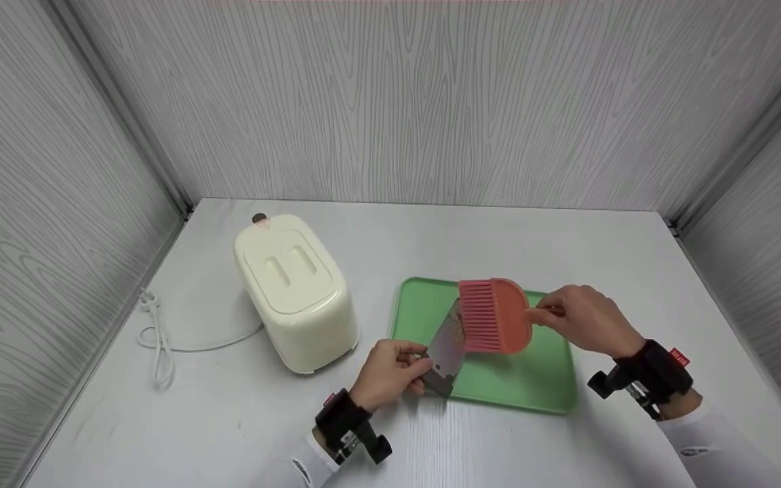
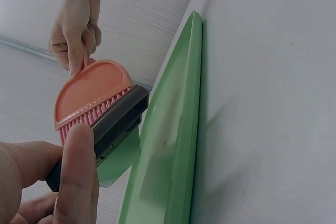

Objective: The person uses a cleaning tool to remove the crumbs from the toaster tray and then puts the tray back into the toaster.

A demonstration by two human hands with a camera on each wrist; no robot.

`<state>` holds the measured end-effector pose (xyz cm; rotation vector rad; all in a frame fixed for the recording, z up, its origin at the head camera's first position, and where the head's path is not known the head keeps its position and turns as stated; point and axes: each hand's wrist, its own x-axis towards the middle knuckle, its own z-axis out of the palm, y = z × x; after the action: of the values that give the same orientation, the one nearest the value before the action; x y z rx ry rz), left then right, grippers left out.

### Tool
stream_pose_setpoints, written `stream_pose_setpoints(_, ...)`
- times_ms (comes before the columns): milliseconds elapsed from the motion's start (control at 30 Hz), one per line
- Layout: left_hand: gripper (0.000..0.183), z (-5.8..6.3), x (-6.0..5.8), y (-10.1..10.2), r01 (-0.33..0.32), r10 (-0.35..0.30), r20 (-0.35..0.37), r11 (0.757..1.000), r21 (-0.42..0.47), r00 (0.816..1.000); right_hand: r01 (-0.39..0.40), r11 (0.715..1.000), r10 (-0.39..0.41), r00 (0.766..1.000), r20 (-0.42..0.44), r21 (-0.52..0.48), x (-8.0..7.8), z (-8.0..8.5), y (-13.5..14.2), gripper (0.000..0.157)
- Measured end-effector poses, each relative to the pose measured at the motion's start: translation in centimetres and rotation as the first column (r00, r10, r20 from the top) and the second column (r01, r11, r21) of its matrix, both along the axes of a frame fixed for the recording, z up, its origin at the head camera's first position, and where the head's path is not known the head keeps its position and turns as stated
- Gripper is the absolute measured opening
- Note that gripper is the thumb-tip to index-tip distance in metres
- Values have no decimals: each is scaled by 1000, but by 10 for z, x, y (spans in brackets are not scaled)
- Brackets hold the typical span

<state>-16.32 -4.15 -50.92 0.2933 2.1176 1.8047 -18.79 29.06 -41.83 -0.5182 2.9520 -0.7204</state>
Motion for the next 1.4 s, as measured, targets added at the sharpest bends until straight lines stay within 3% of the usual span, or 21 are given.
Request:
stream_pose_setpoints(133, 32, 0, 0, 0, -1, 1, 15, 1000, 13, 1000, 19, 1000, -19, 1000, -6, -9, -3, -2, 5, 52)
stream_pose_setpoints(367, 32, -1, 0, -1, -5, 4, 24, 1000, 23, 1000, 62, 996, -59, 998, 38, -63, -12, 4, 17, 34)
stream_pose_setpoints(567, 33, -1, -1, -1, -10, 10, 13, 1000, 6, 1000, 140, 971, -116, 985, 126, -196, -19, 7, 21, 47)
stream_pose_setpoints(700, 33, -1, -1, -1, -11, 11, 10, 1000, 12, 1000, 143, 960, -101, 979, 178, -240, -22, 2, 16, 54)
stream_pose_setpoints(1033, 32, 0, -1, 0, -15, 15, -3, 1000, 19, 1000, 116, 953, -30, 955, 295, -280, -24, -23, 5, 54)
stream_pose_setpoints(1400, 32, 1, -2, -2, -23, 23, -19, 1000, 7, 1000, 122, 964, -45, 951, 305, -237, -21, -30, 7, 52)
